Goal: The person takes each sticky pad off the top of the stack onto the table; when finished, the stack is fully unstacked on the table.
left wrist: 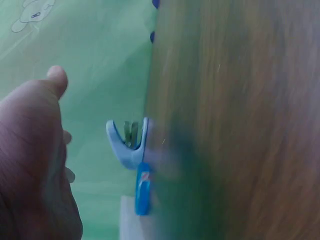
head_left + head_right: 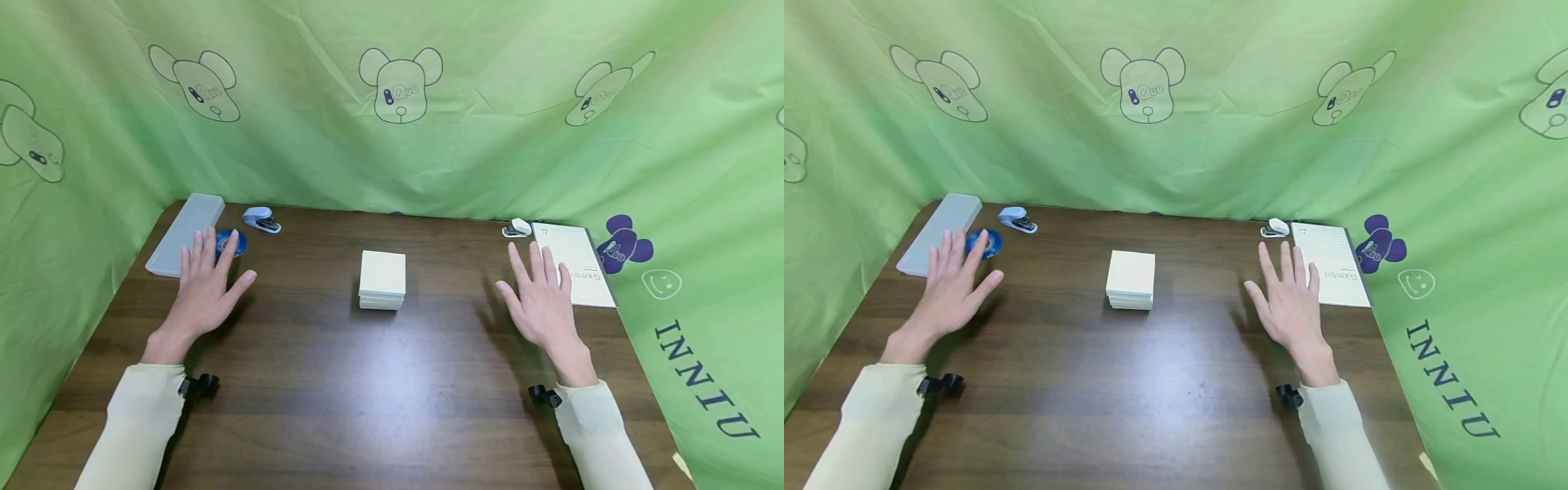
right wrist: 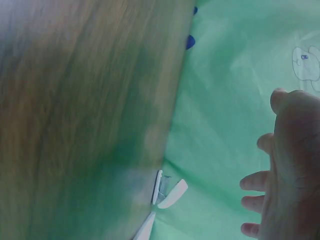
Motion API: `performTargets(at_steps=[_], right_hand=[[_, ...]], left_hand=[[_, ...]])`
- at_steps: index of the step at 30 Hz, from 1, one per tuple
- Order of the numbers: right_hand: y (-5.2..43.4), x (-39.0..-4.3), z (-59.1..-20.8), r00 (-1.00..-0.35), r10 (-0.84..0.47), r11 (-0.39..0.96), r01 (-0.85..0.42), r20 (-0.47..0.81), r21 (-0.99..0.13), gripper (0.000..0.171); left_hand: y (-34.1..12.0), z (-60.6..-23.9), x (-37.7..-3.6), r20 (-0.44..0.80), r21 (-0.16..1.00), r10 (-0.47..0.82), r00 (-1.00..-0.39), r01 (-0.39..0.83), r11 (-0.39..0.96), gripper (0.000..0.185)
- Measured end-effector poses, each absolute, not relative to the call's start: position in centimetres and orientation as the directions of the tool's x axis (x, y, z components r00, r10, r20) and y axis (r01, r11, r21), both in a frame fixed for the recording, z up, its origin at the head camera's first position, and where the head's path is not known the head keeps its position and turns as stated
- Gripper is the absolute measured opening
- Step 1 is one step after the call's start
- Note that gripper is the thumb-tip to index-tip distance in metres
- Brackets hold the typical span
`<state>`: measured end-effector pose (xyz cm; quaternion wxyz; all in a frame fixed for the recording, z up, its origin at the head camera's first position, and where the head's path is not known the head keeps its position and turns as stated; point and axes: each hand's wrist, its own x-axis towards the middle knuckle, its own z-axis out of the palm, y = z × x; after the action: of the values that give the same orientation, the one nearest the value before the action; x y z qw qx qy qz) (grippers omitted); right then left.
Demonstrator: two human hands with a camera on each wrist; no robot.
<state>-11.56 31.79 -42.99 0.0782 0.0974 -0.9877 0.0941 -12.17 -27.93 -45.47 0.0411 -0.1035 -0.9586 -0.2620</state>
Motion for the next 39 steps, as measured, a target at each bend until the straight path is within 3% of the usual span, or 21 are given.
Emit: performTargets(at_steps=[9, 17, 39], right_hand=[[30.4, -11.7, -43.8, -0.912, -0.186, 0.926, -0.287, 0.366, -0.244, 0.070], [28.3, -11.8, -44.3, -0.858, -0.202, 0.879, -0.371, 0.471, -0.298, 0.066], [23.3, -11.6, -45.1, -0.826, -0.239, 0.752, -0.490, 0.511, -0.441, 0.061]], left_hand=[[-24.1, -48.2, -12.1, 0.294, 0.676, 0.181, -0.939, 0.338, 0.655, 0.092], [-19.8, -48.5, -11.5, 0.268, 0.727, 0.231, -0.935, 0.354, 0.588, 0.089], [-14.0, -49.5, -11.5, 0.220, 0.820, 0.315, -0.923, 0.350, 0.453, 0.092]])
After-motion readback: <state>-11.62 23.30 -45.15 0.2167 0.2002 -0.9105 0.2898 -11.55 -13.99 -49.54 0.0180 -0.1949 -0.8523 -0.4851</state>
